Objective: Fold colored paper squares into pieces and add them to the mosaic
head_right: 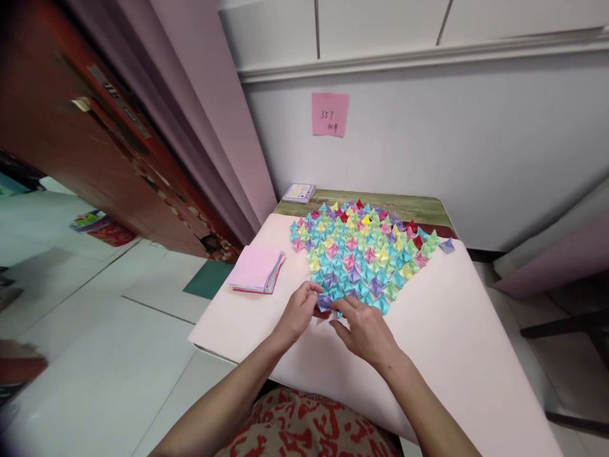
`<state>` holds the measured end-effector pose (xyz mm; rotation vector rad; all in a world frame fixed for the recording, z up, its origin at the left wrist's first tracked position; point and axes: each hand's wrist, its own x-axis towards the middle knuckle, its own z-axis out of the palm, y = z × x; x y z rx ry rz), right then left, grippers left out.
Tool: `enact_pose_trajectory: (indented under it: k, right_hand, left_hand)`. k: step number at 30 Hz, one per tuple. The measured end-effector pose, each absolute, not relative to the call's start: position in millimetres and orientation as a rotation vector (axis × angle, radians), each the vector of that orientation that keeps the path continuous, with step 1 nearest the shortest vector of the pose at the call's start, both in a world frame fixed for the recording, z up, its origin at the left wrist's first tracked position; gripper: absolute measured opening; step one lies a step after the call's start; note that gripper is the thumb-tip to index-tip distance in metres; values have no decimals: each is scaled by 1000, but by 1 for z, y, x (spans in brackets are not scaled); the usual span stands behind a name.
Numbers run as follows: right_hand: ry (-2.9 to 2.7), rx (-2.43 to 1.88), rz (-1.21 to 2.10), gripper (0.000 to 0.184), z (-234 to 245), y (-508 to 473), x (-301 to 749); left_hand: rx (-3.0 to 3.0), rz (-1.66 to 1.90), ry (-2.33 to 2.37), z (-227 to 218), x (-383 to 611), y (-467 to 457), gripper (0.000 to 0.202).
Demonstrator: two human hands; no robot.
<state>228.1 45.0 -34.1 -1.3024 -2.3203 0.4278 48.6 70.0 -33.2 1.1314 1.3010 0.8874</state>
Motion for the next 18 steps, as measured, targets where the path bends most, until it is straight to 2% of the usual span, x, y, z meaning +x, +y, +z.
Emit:
enact_pose_trajectory:
  k: [11,18]
  right_hand:
    - [-2395,-977,50,18,-58,31,186]
    - [-2347,-1022,26,18,-62,29,170]
  left_hand:
    - [1254,831,1430,-66,24,66,15]
    - [1311,871,1466,-73,10,64,16]
